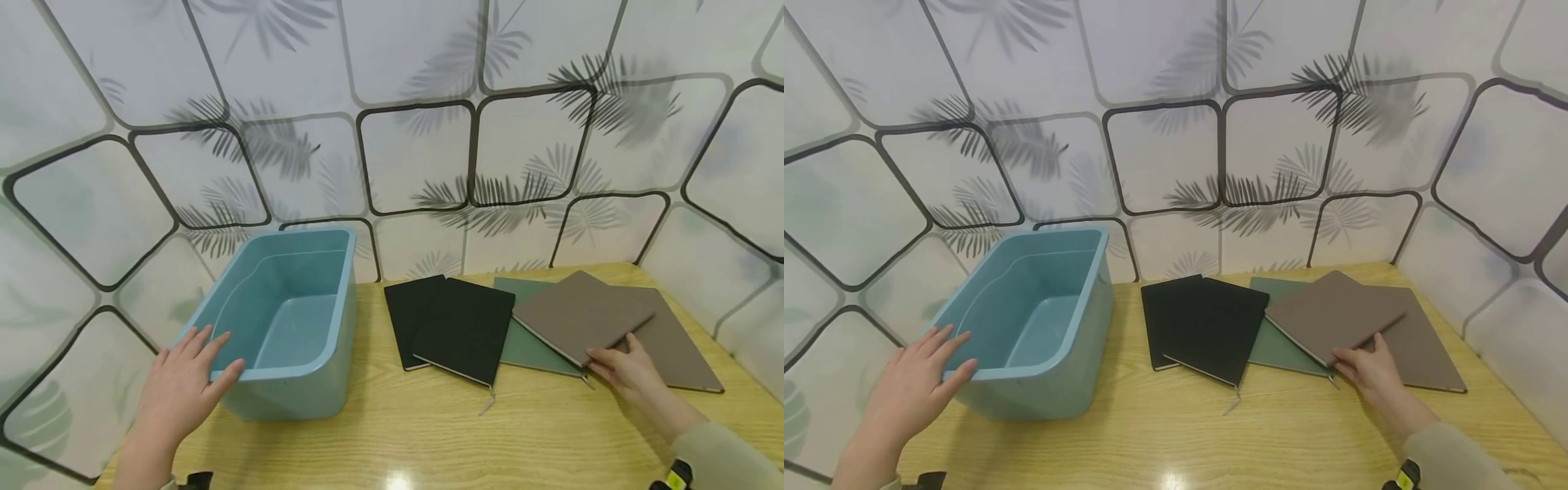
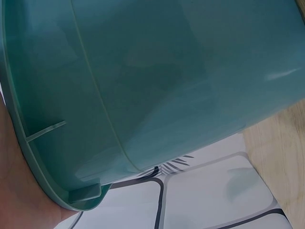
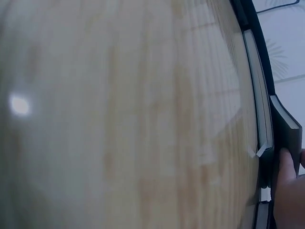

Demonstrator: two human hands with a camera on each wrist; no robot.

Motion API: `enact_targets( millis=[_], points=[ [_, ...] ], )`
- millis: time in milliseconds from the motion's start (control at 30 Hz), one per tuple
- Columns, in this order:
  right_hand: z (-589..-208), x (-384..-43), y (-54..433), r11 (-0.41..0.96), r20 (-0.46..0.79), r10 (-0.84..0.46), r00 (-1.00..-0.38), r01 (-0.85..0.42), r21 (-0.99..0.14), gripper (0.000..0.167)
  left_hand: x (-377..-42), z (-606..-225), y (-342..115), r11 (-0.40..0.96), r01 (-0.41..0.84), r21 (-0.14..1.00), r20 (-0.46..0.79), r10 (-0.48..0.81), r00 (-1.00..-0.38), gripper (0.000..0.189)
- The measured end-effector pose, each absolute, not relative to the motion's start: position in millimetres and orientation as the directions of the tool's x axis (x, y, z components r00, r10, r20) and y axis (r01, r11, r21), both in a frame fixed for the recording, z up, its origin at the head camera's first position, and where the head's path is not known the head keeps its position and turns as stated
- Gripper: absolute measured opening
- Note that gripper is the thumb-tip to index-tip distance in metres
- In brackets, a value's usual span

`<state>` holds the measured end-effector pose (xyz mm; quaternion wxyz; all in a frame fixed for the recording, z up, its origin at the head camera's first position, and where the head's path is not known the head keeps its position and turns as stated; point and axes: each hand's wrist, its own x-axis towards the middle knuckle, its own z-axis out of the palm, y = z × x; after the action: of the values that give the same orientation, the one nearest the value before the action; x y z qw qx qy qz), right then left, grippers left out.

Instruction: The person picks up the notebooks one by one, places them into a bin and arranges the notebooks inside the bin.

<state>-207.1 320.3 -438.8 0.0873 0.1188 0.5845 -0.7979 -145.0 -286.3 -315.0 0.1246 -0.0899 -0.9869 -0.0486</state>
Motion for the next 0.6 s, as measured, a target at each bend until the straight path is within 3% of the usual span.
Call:
enact_targets(
  millis=[133, 600],
  points=[
    [-438.1, -208.1, 319.2, -0.299, -0.313, 0.011, -0.950, 0.296, -0.907, 0.103, -144.9, -315.3, -286.7, 0.979, 0.189, 0.073, 0.254, 0.165, -0.953, 0.063],
    [-431.4, -213.1, 321.6, -0.324, -0.360, 0.036, -0.932, 0.330, -0.887, 0.113, -144.9, -315.4, -286.3, 0.980, 0.178, 0.082, 0.233, 0.155, -0.960, 0.063]
  ],
)
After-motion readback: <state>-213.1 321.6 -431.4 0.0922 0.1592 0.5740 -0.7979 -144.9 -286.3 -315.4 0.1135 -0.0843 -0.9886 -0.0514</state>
